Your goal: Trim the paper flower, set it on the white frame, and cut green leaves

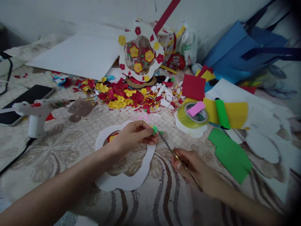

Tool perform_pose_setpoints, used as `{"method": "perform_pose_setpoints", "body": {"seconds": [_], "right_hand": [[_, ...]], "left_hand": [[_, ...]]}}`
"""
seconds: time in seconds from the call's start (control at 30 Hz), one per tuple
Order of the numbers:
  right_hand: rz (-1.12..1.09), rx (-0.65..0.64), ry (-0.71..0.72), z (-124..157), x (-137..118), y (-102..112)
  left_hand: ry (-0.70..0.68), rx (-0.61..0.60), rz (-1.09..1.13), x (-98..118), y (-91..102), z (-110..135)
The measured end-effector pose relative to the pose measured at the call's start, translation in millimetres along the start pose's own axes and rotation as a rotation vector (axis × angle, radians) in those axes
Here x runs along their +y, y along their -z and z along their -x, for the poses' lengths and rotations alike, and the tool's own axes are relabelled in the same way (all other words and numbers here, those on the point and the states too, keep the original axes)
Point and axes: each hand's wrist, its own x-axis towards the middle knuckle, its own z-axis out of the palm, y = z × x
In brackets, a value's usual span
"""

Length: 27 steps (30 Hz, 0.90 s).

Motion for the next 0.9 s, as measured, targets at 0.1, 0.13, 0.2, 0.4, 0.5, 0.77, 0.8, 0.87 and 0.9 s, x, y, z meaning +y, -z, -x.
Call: {"method": "perform_pose_setpoints", "body": {"seconds": [0.1, 0.13, 0.2, 0.4, 0.5, 0.77, 0.8, 0.87, 0.9], "right_hand": [[0.038, 0.019, 0.003, -1.7, 0.0, -2.9], [0.044, 0.021, 0.002, -2.0, 0.7, -3.6], [0.052, 0.02, -0.006, -2.5, 2.4, -4.6], [0.04, 0.019, -0.019, -3.3, 1.5, -5.9], [0.045, 0.024, -0.021, -2.8, -0.5, -6.6], [0.045, 0.034, 0.002, -3.5, 3.4, -8.1], [0.047, 0.033, 0.001, -3.7, 3.7, -8.0], [0.046, 0.029, -0.007, -3.6, 3.9, -7.7], [0.046, 0.028, -0.012, -3.3, 3.9, -7.5]], "left_hand": [[0.019, -0.009, 0.022, -1.1, -1.4, 0.3], [0.028, -0.007, 0.031, -1.3, -1.9, 0.6], [0.049, -0.003, 0.052, -1.6, -3.0, 1.2], [0.06, 0.011, 0.048, -3.4, -3.9, 1.5], [0.042, 0.015, 0.038, -3.9, -4.4, 1.8], [0.032, 0.018, -0.001, -3.8, -5.7, 2.8], [0.03, 0.016, -0.004, -3.9, -5.5, 2.8], [0.022, 0.017, -0.005, -4.1, -4.8, 2.8], [0.02, 0.016, -0.003, -4.3, -4.6, 2.7]]}}
